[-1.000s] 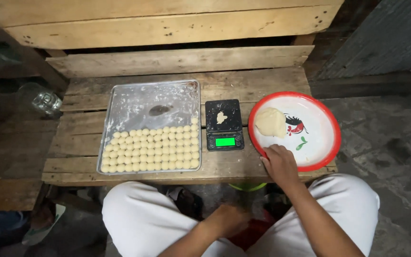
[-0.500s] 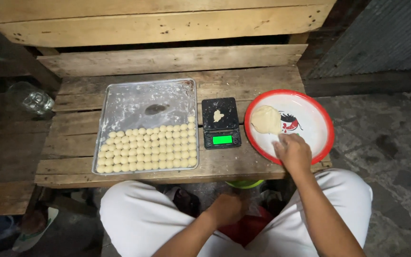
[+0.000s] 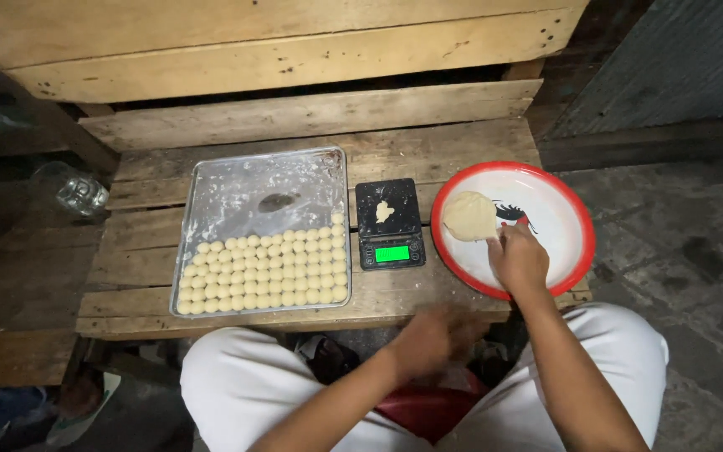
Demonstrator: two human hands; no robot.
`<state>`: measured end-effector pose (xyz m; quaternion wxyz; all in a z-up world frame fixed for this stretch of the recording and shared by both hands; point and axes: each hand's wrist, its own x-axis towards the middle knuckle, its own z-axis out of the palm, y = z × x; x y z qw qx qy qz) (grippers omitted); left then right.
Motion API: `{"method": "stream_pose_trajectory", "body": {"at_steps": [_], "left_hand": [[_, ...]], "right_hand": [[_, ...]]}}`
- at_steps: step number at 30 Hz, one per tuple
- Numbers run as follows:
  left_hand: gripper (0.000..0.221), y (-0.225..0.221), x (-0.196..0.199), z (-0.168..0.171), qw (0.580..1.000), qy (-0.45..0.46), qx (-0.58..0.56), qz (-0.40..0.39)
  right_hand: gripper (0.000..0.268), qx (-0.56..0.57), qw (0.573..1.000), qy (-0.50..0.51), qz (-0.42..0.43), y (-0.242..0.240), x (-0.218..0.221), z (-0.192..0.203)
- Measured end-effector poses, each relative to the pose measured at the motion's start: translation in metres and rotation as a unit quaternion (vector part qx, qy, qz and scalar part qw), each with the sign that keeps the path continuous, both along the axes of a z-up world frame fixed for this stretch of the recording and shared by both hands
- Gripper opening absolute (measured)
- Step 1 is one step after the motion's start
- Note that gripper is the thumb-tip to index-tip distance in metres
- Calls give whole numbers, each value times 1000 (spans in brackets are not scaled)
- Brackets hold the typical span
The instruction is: Weighing small pieces of dough on a digital scale and rolling them into balls by hand.
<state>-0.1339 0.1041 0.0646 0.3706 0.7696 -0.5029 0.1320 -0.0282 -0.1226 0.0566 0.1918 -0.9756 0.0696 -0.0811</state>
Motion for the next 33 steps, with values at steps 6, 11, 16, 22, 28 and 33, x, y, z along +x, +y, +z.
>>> {"method": "stream_pose_trajectory", "body": {"at_steps": [6,11,16,22,28,33], "left_hand": [[65,-82,128,-38,966,-137,12,221],[75,-92,144,-62,950,-89,195,228],[77,-91,142,-57,925,-23,315,211],[71,-82,136,-10,896,21,404,184],[70,-83,135,-12,888,19,417,190],[73,-85,138,-28,920,32,334,203]], "right_hand": [[11,126,990,0,-55,10,-2,22],[20,131,990,12,-52,10,0,32],[24,81,992,81,-50,-10,9,-7],[24,146,980,133,30,-32,8,-2],[14,407,898,164,48,-41,-11,34],[25,538,836,88,67,-41,-39,68]]}}
